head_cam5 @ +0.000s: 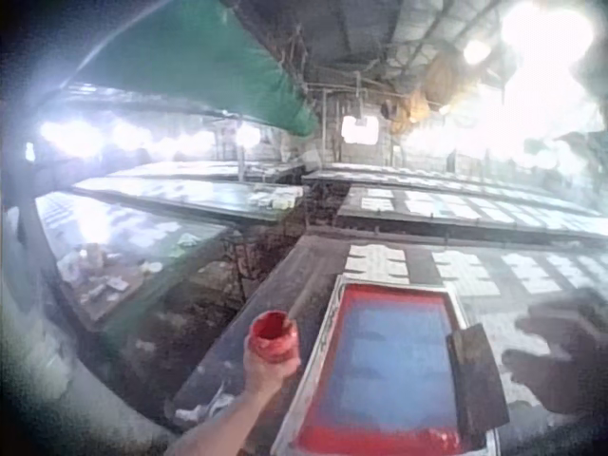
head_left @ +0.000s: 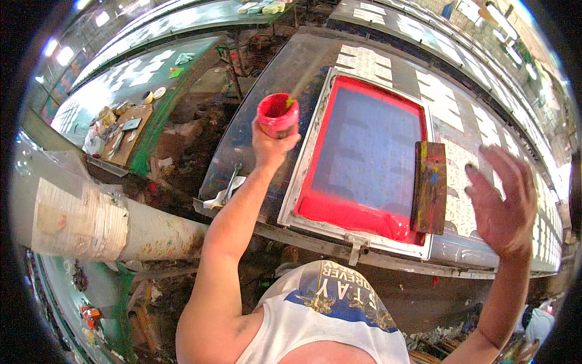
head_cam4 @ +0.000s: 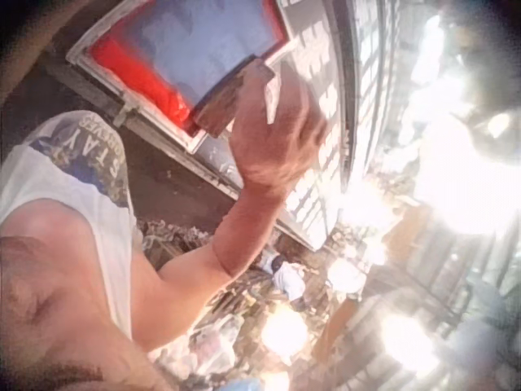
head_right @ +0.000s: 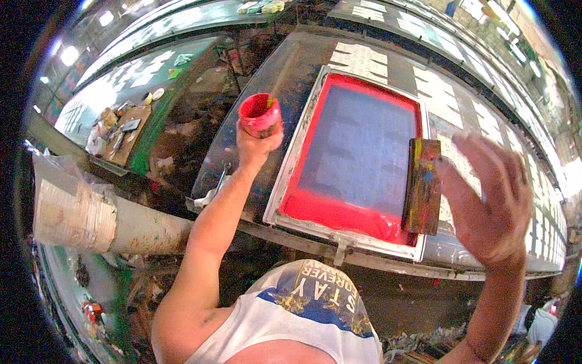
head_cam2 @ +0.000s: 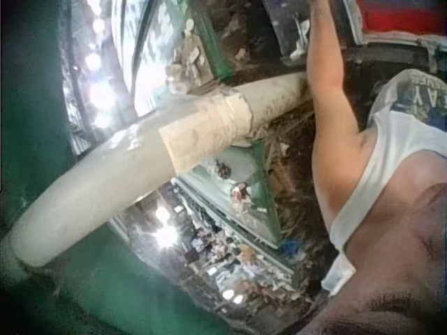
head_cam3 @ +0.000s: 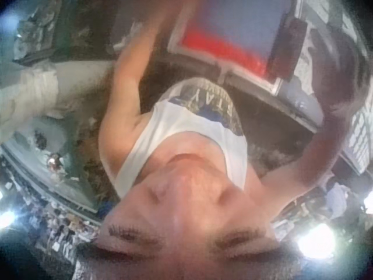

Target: The person pours red ink into a screen printing frame and uses a squeegee to spread the ink evenly across the mesh. The person repeatedly pulls the squeegee across the screen to ensure uniform coverage.

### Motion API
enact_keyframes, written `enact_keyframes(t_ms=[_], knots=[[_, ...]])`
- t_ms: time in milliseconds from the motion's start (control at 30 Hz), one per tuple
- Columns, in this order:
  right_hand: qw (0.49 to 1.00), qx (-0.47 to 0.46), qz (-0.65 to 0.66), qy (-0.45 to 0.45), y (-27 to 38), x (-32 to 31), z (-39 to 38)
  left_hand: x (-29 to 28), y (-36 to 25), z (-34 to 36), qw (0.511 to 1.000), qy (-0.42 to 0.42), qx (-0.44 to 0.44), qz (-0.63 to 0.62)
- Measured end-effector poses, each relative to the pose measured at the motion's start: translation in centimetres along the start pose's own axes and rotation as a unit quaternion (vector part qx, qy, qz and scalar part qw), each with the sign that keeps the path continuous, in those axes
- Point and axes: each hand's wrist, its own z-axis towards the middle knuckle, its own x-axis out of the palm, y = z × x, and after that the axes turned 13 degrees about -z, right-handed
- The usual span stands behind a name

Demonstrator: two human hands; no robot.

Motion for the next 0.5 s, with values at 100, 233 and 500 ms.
enact_keyframes(t_ms=[100, 233, 500], knots=[[0.998, -0.014, 0.009, 0.062, 1.7, 0.6, -1.5, -3.7, 4.6, 2.8, 0.994, -0.089, 0.027, 0.057], [0.993, 0.005, 0.044, 0.106, 4.0, 0.8, -2.9, -6.0, 8.6, 4.9, 0.991, -0.124, 0.010, 0.054], [0.983, 0.073, 0.078, 0.147, 6.6, 1.4, -5.1, -6.8, 9.0, 5.2, 0.999, 0.016, 0.018, 0.032]])
